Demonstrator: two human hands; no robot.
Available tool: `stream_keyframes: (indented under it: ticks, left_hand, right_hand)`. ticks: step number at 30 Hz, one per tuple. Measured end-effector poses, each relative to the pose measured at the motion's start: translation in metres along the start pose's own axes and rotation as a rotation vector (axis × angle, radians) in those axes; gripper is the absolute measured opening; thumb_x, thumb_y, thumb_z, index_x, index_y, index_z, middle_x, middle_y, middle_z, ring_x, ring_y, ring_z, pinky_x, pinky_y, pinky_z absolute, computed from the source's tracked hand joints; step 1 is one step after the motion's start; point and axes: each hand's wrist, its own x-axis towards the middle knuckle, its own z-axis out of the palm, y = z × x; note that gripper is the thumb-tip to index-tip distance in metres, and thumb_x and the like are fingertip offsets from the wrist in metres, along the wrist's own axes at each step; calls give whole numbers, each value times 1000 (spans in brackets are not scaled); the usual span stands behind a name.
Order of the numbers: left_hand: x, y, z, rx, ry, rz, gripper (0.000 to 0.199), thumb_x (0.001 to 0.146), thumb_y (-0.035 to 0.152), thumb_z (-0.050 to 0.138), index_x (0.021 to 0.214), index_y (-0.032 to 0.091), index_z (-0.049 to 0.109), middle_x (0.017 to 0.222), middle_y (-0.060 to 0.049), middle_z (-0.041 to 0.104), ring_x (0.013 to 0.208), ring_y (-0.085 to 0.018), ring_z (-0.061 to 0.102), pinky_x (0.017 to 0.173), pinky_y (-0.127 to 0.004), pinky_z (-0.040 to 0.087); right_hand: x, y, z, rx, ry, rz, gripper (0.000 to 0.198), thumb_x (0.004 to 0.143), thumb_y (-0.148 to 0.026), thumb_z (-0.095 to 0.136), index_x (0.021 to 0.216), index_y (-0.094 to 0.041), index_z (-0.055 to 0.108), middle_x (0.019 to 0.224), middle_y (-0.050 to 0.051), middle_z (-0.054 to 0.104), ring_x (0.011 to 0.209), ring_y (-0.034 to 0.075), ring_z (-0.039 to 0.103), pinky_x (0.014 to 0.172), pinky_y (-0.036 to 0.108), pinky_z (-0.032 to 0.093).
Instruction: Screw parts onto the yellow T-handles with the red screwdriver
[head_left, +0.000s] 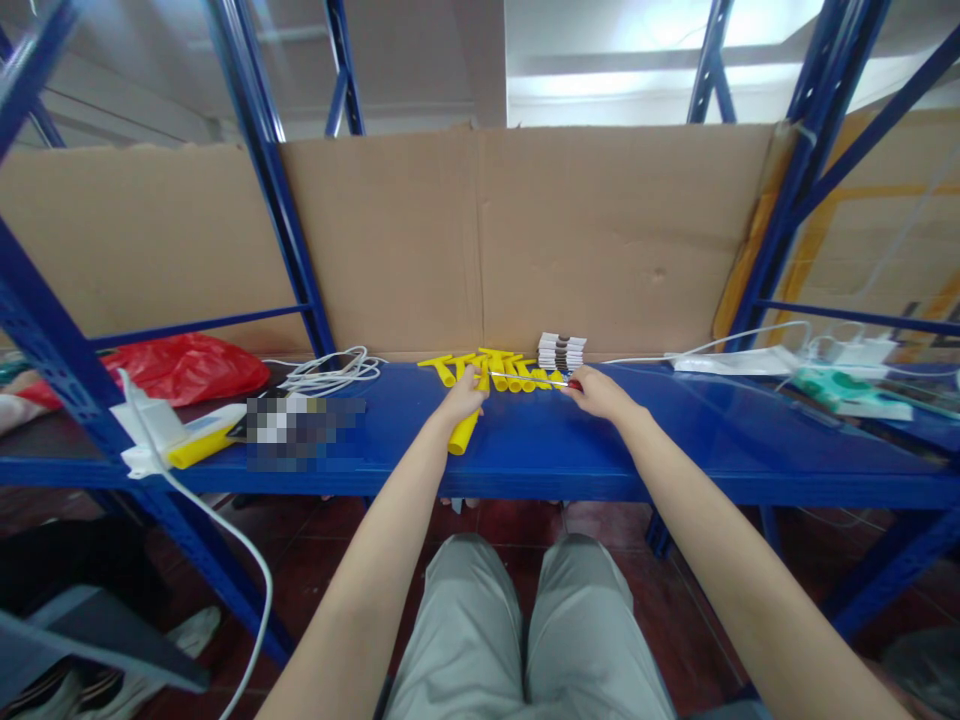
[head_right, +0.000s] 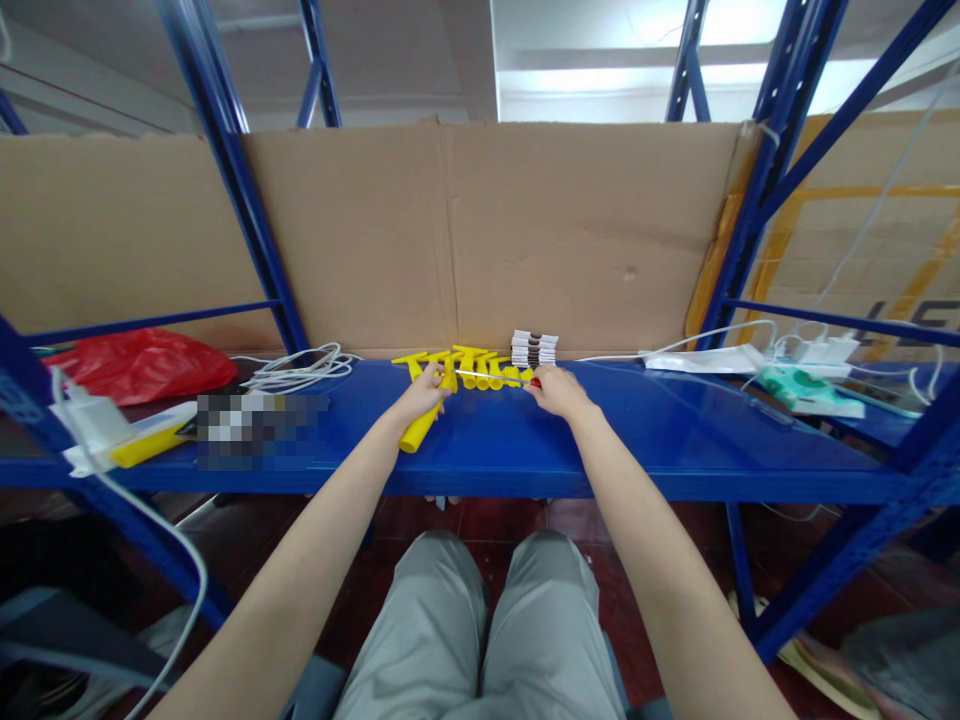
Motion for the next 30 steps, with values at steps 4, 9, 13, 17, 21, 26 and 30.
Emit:
stream_keyframes:
  ticks: [4,9,13,17,21,26,30]
  left_hand:
    - [-2,0,0,-6,5,1,45,83,7,46,124,22,37,138,-15,46,40,0,46,36,-17,42]
    - [-1,-1,0,0,-4,-3,43,84,8,45,124,22,36,136,-16,46,40,-1,47,36,-19,44]
    - [-1,0,0,5,-2,-7,44,84,7,45,125,22,35,134,-15,48,41,-1,47,37,-19,45]
    - [-4,3,0,0,-6,-9,45,83,6,44,125,22,36,136,-15,47,41,-1,47,37,-18,44]
    - [-5,4,0,-9,-12,-5,44,83,6,44,124,21,37,140,-16,44,41,-1,47,37,-18,44]
    - [-2,0,1,-31,5,5,45,83,6,45,124,22,37,143,-16,40,41,0,46,35,-18,43]
    - [1,-3,2,-37,14,3,47,82,7,46,125,22,37,139,-16,44,41,-1,47,35,-19,43]
  right_hand:
    - [-5,-3,-7,-17,7,50,23,87,-39,56,100,-20,57,98,11,69,89,25,64,70,29,43]
    - [-6,-6,-8,8,-23,74,25,88,-40,53,100,-19,57,94,11,70,85,24,64,70,29,42]
    - [-4,-4,-4,21,-43,22,24,92,-35,45,90,-18,61,95,12,69,84,22,64,72,29,42]
    - [-4,-2,-4,-3,9,-3,17,87,-33,54,92,-18,59,96,11,69,83,22,63,68,27,41]
    - [-6,-3,-5,-18,-2,73,20,84,-33,58,98,-19,56,89,9,70,80,22,64,64,27,39]
    - [-4,-2,-1,22,-56,44,24,88,-40,51,93,-18,59,93,11,69,82,22,63,67,28,42]
    - [0,1,4,12,-23,8,26,91,-37,47,88,-17,63,96,11,69,82,20,62,71,27,43]
